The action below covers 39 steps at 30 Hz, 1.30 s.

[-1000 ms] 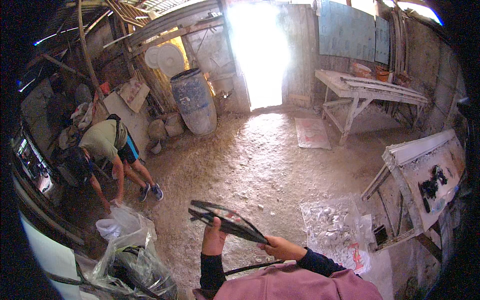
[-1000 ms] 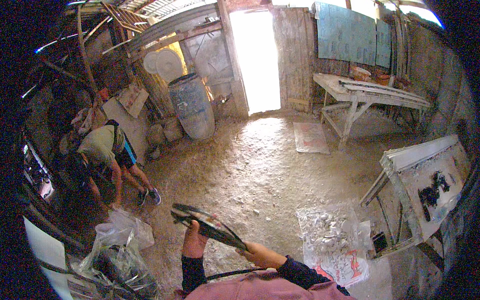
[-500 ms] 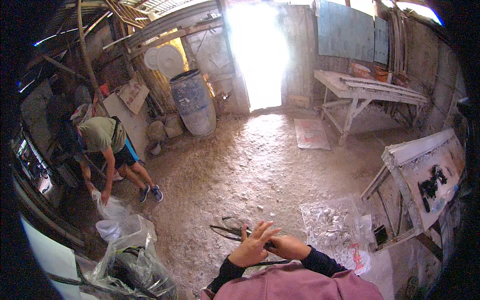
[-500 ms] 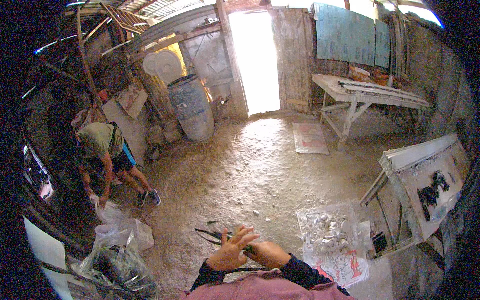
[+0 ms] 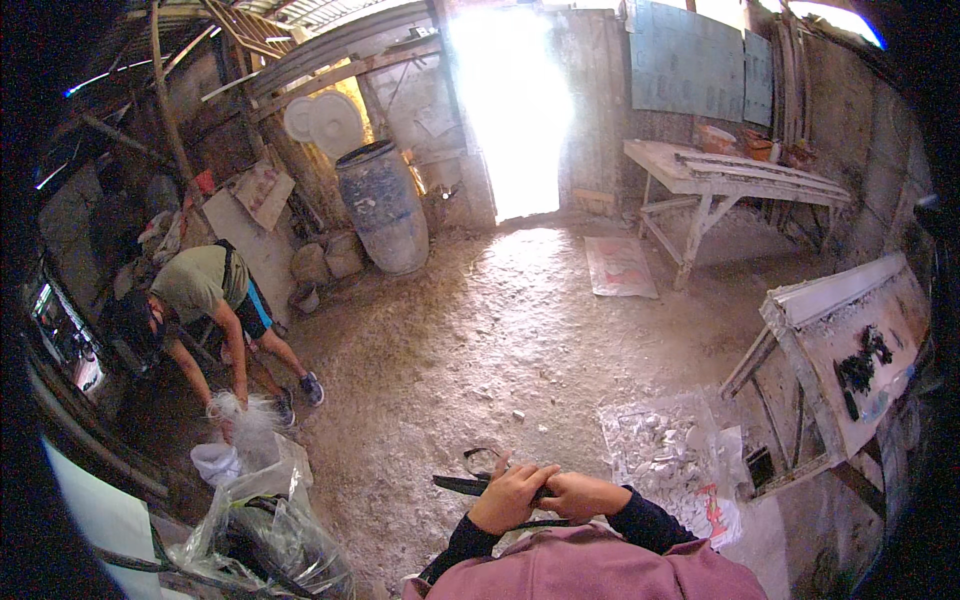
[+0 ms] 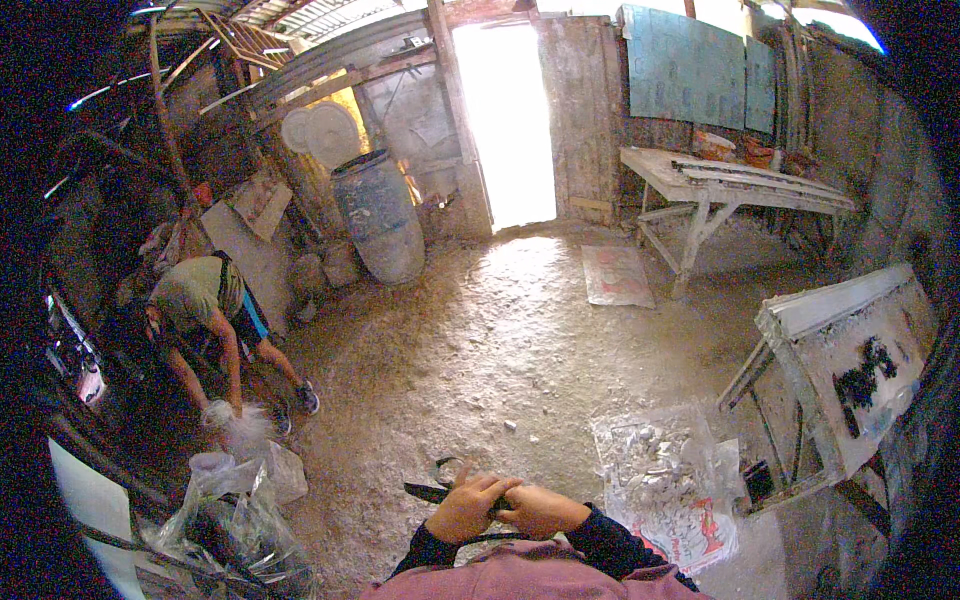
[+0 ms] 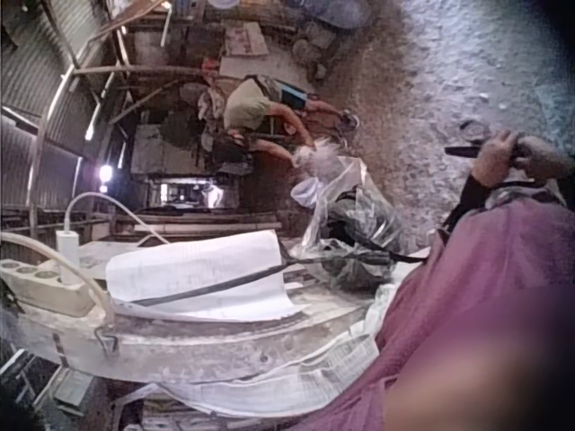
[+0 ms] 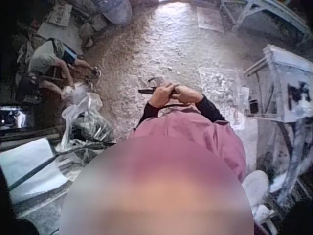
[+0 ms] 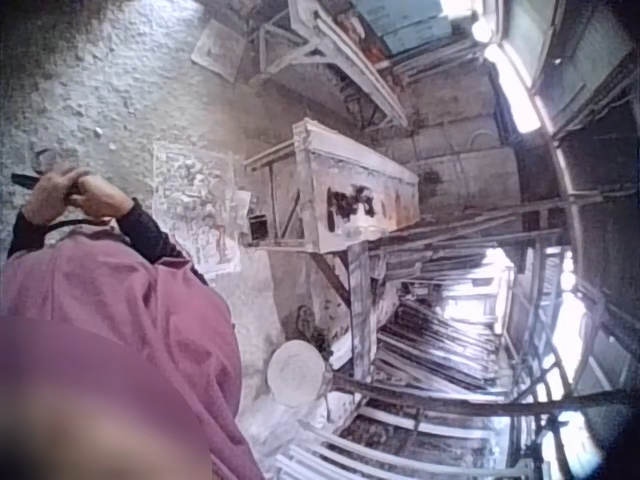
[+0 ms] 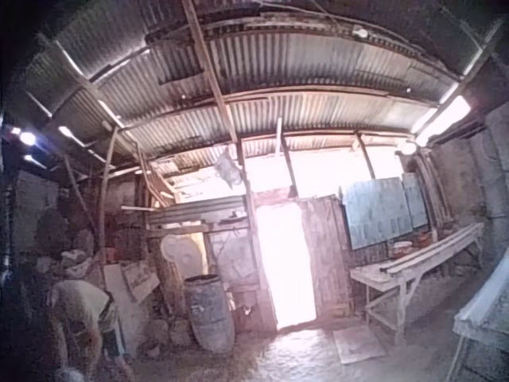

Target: The person uses a knife to cut a long black rubber strip into smaller pieces on a wooden workbench. The person repeatedly slices the rubber and separates the cut pieces with their hands.

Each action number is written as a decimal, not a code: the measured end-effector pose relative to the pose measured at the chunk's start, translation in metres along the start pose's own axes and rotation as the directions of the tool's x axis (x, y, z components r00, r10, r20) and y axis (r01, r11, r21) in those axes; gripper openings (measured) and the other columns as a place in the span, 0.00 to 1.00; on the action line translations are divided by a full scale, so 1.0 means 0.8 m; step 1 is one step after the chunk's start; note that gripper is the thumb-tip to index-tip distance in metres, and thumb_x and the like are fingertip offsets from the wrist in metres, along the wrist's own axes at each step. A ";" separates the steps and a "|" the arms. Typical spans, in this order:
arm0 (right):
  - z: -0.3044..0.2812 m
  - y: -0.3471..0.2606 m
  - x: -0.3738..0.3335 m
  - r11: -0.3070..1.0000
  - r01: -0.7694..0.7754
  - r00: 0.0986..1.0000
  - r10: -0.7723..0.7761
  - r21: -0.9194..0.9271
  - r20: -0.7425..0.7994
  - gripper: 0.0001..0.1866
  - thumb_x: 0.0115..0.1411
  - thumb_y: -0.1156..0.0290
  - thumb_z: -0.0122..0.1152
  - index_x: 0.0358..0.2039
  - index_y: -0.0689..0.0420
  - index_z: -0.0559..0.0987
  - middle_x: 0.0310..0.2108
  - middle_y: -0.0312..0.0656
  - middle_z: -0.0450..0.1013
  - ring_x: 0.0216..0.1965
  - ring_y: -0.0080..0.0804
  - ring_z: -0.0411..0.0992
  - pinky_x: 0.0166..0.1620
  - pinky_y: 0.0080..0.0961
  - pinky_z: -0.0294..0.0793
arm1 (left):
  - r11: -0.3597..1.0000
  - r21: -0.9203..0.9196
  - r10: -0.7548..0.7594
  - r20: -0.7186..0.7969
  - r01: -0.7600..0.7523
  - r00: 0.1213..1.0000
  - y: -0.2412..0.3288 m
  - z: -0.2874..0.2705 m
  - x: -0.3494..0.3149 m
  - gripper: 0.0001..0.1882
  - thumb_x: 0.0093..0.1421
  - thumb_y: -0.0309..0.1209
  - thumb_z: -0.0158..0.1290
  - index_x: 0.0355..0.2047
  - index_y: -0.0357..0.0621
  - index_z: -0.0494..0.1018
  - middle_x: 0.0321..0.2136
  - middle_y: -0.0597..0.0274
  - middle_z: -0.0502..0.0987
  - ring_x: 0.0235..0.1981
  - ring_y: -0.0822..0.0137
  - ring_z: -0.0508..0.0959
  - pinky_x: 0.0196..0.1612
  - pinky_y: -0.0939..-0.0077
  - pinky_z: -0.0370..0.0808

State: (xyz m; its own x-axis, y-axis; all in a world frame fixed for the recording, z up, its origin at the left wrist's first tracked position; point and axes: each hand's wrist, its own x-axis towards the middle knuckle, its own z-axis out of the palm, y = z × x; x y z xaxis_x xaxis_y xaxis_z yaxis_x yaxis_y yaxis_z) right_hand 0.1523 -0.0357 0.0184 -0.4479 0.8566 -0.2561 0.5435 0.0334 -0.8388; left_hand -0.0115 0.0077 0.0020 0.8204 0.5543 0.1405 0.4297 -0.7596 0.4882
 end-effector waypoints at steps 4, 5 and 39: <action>-0.012 -0.012 -0.006 0.983 -0.153 0.984 0.141 0.103 0.111 0.28 0.57 0.47 0.44 0.25 0.64 0.73 0.15 0.45 0.69 0.16 0.31 0.70 0.22 0.27 0.69 | 0.968 -0.240 0.065 -0.038 -0.073 0.997 -0.016 0.011 0.005 0.18 0.49 0.25 0.47 0.43 0.47 0.67 0.32 0.52 0.72 0.37 0.53 0.73 0.38 0.67 0.69; -0.014 -0.013 -0.007 0.975 -0.182 0.976 0.163 0.130 0.144 0.29 0.57 0.45 0.42 0.24 0.63 0.73 0.14 0.43 0.69 0.15 0.28 0.69 0.21 0.25 0.69 | 0.955 -0.274 0.101 -0.069 -0.116 0.992 -0.018 0.012 0.005 0.17 0.49 0.24 0.47 0.42 0.47 0.67 0.31 0.51 0.73 0.36 0.52 0.73 0.35 0.70 0.70; -0.016 -0.043 -0.018 0.899 0.297 0.770 -0.027 0.321 -0.638 0.09 0.55 0.68 0.56 0.35 0.58 0.72 0.22 0.33 0.66 0.21 0.18 0.63 0.26 0.17 0.65 | 0.643 -0.678 -0.555 -0.093 0.356 0.827 -0.021 -0.041 -0.018 0.13 0.48 0.19 0.48 0.37 0.41 0.71 0.26 0.57 0.75 0.28 0.69 0.76 0.31 0.79 0.70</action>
State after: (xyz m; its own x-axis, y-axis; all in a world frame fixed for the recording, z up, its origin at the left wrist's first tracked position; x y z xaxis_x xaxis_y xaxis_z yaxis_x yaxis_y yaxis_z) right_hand 0.1489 -0.0429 0.0570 0.0936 0.9868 0.1321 0.1275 0.1197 -0.9846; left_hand -0.0430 0.0235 0.0199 0.4049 0.9113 -0.0747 0.3123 -0.0610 0.9480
